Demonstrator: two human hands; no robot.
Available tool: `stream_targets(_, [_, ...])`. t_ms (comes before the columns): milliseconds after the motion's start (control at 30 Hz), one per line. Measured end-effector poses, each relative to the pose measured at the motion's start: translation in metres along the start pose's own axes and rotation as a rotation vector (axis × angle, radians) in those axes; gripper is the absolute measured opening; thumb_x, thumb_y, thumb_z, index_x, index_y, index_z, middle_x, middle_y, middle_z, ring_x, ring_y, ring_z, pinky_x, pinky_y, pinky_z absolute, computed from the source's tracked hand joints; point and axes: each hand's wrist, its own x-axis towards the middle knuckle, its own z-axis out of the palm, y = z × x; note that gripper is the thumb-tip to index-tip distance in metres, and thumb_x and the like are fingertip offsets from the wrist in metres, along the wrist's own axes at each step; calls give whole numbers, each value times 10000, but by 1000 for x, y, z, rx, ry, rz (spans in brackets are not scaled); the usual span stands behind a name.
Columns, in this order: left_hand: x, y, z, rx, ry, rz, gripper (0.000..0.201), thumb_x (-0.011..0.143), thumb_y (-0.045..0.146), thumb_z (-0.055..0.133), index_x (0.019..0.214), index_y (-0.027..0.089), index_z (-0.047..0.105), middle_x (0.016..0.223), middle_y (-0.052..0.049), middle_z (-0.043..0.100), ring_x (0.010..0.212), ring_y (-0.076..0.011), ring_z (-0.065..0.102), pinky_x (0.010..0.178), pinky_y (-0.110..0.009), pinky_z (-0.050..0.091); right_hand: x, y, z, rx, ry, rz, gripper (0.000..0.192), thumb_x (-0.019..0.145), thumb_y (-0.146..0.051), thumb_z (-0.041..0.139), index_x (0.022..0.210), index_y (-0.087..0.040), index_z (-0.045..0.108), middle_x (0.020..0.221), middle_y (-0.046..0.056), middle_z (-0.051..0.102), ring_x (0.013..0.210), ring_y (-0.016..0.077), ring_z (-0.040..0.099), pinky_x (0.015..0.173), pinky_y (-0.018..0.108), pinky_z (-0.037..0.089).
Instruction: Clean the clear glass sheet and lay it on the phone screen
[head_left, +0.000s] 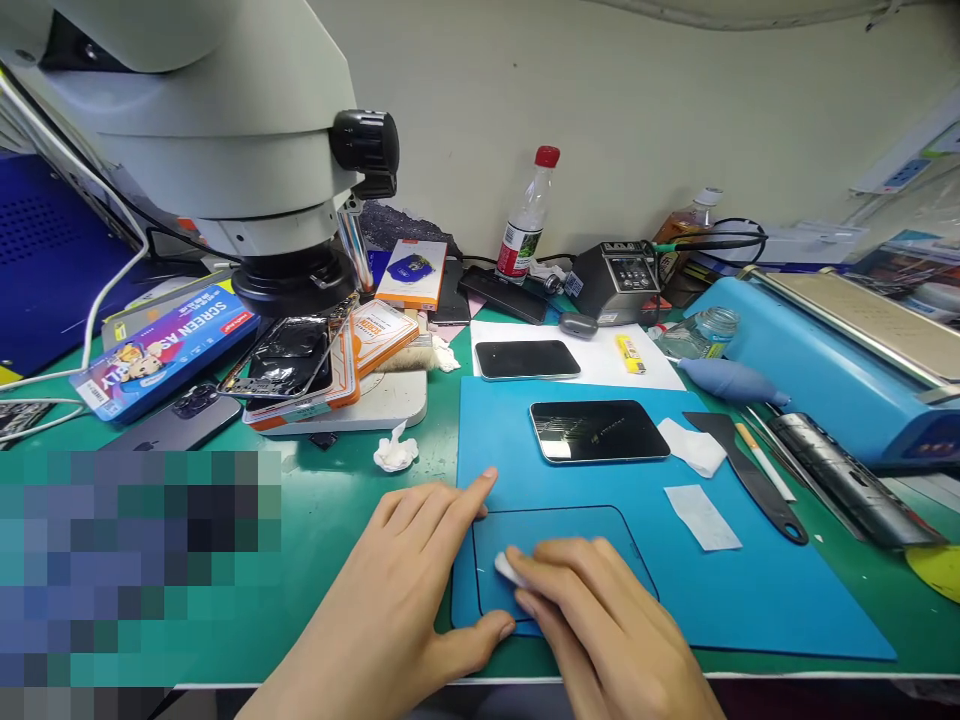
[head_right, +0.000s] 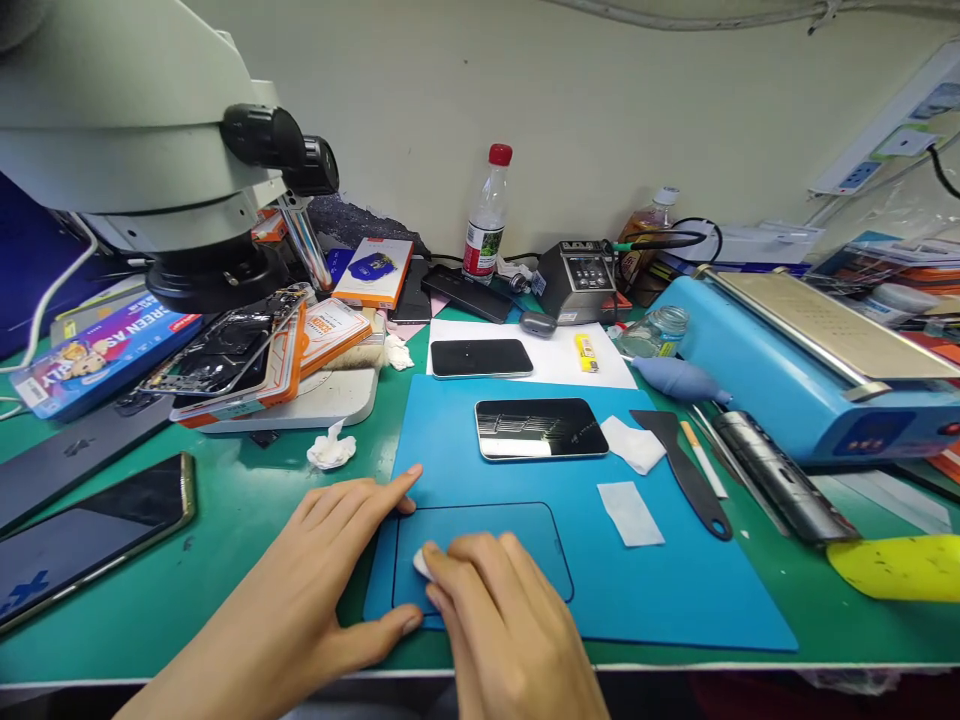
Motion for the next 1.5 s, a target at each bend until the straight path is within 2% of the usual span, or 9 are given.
stream_targets(100, [0, 1, 0, 22, 4, 23, 1077, 894, 203, 799, 1698, 321, 93, 1384, -72, 673, 1264, -300, 633, 1056, -501, 504, -9, -1, -6, -32, -43, -18, 257, 1061, -120, 591, 1294, -194, 671, 1046, 64, 718, 854, 174, 658, 745, 300, 550])
stream_targets(300, [1, -1, 1, 21, 0, 25, 1155, 861, 212, 839, 1709, 333, 65, 1381, -71, 669, 1276, -309, 626, 1084, -515, 488, 19, -1, 13, -16, 104, 69, 207, 1079, -113, 537, 1199, -190, 687, 1051, 67, 709, 879, 187, 648, 761, 322, 545])
stream_targets(500, [2, 0, 0, 13, -17, 11, 1143, 886, 222, 823, 1716, 333, 44, 1371, -67, 665, 1251, -302, 625, 1056, -501, 500, -11, 0, 1, -20, -39, -38, 276, 1051, -99, 598, 1306, -186, 661, 1074, 67, 714, 869, 174, 643, 772, 296, 553])
stream_targets(733, [0, -1, 1, 20, -30, 13, 1253, 849, 164, 842, 1722, 338, -40, 1359, -62, 662, 1270, -306, 618, 1082, -529, 483, 24, -5, 17, -6, 73, 46, 217, 1070, -80, 519, 1174, -183, 679, 1036, 69, 705, 864, 191, 634, 754, 324, 540])
stream_targets(967, [1, -3, 2, 2, -12, 18, 1212, 886, 288, 878, 1729, 331, 8, 1362, -60, 658, 1260, -295, 615, 1063, -501, 487, -3, -4, -5, -62, -66, -73, 237, 1065, -100, 551, 1250, -176, 678, 1006, 62, 705, 825, 181, 626, 718, 311, 524])
stream_targets(1067, [1, -4, 3, -1, -10, 29, 1236, 879, 256, 878, 1731, 339, -15, 1377, -55, 657, 1276, -294, 606, 1079, -502, 471, 5, -6, 0, -45, -57, -27, 256, 1070, -101, 532, 1254, -186, 688, 1035, 63, 706, 877, 192, 634, 742, 317, 524])
stream_targets(1233, [-1, -5, 5, 2, -19, 16, 1273, 866, 222, 872, 1732, 356, -50, 1350, -46, 665, 1278, -301, 604, 1087, -506, 460, 23, -10, 16, -11, 58, 58, 239, 1071, -95, 535, 1224, -183, 696, 1035, 61, 709, 865, 190, 623, 753, 330, 527])
stream_targets(1433, [-1, -5, 5, 18, -7, 28, 1163, 936, 351, 833, 1733, 336, -14, 1371, -58, 655, 1287, -291, 605, 1080, -487, 456, 0, -9, -1, 4, -33, -11, 301, 1060, -78, 499, 1231, -210, 708, 977, 61, 712, 820, 185, 648, 720, 313, 531])
stream_targets(1500, [-1, -5, 4, 30, -17, 33, 1163, 929, 330, 836, 1732, 334, -5, 1364, -53, 661, 1279, -289, 612, 1070, -477, 458, 0, -9, 0, -37, -22, -19, 289, 1057, -85, 507, 1219, -201, 716, 977, 59, 714, 819, 186, 641, 713, 318, 523])
